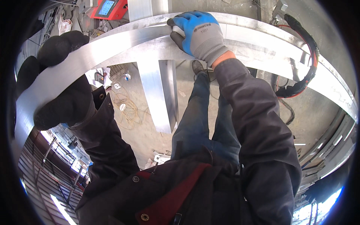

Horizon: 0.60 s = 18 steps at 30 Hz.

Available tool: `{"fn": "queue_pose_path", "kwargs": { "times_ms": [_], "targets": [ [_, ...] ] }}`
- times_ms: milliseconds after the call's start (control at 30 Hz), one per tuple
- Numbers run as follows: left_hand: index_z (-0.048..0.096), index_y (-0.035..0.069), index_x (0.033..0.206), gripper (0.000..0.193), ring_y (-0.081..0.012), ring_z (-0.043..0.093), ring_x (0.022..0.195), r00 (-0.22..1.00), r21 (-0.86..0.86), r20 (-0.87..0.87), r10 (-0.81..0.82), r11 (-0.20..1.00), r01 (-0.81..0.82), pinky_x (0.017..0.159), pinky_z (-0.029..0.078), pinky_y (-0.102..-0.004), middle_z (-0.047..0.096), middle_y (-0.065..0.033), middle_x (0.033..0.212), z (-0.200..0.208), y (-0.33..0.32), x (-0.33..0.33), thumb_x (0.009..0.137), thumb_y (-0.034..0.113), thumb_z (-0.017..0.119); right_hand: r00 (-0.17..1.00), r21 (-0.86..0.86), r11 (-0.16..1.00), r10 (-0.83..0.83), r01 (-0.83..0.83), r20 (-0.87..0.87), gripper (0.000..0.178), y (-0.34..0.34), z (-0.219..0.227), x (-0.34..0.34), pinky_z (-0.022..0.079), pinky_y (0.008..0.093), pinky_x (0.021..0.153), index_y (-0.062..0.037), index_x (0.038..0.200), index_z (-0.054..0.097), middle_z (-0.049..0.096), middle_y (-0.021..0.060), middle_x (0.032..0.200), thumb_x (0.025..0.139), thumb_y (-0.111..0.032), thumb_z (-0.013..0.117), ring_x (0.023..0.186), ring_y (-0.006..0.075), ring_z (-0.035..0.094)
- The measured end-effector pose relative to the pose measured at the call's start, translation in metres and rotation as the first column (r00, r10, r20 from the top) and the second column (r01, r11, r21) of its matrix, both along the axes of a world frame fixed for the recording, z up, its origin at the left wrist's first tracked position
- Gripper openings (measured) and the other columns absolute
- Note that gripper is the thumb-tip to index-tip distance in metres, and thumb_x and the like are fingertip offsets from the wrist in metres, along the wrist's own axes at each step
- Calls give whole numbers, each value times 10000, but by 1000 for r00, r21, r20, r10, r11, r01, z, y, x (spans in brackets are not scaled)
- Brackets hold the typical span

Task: The person aligns two aluminum extrusions into a T-joint, then uses a welding torch to tack-weld the joint. After welding, the person moves to a nearby table and uses a calculator, then returns to the frame.

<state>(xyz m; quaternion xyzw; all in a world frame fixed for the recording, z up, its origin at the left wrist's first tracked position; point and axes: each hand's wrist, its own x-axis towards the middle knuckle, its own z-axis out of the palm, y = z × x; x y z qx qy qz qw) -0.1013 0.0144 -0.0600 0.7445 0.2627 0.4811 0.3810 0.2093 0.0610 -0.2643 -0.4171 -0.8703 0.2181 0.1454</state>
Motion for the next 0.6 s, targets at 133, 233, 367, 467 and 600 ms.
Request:
{"fn": "queue_pose_path", "kwargs": {
  "times_ms": [133, 233, 367, 467, 600],
  "targets": [
    [495, -30, 1514, 915, -483, 726, 1141, 999, 29, 10, -37, 999, 37, 922, 657, -565, 626, -318, 1413, -5, 5, 7, 1031, 746, 468, 976, -62, 998, -14, 1, -217, 419, 3, 5, 5, 551, 435, 1092, -191, 1357, 738, 775, 112, 1259, 985, -383, 714, 1214, 304, 711],
    [548, -38, 1451, 930, -472, 742, 1093, 999, 67, 28, 36, 997, -38, 878, 664, -553, 661, -312, 1346, -4, 9, 29, 1015, 779, 466, 899, -178, 980, -152, 85, -410, 432, 4, 11, 13, 570, 462, 1041, -160, 1373, 732, 780, 142, 1232, 978, -335, 705, 1164, 346, 724],
    [600, -28, 1338, 911, -448, 749, 945, 897, 63, -285, 338, 941, -334, 763, 659, -528, 705, -300, 1192, 16, 2, 66, 992, 808, 491, 771, -385, 911, -352, 151, -530, 452, 12, 26, 33, 565, 371, 1046, -23, 1426, 667, 776, 162, 1283, 1015, -195, 747, 1223, 245, 732],
    [619, -14, 1288, 893, -432, 745, 863, 734, 96, -478, 482, 859, -502, 703, 648, -516, 723, -289, 1101, 33, -14, 83, 977, 817, 519, 775, -410, 889, -401, 201, -489, 431, 25, 43, 58, 553, 335, 1049, -32, 1439, 674, 781, 110, 1300, 1066, -248, 691, 1213, 191, 729],
    [593, 17, 1411, 901, -435, 717, 977, 923, 49, -125, 364, 931, -361, 802, 624, -544, 699, -263, 1158, 15, -9, 80, 961, 798, 577, 857, -324, 888, -424, 328, -294, 453, 53, 64, 107, 584, 363, 972, -83, 1391, 718, 801, 137, 1213, 1020, -342, 720, 1118, 252, 769]
  ]
}}
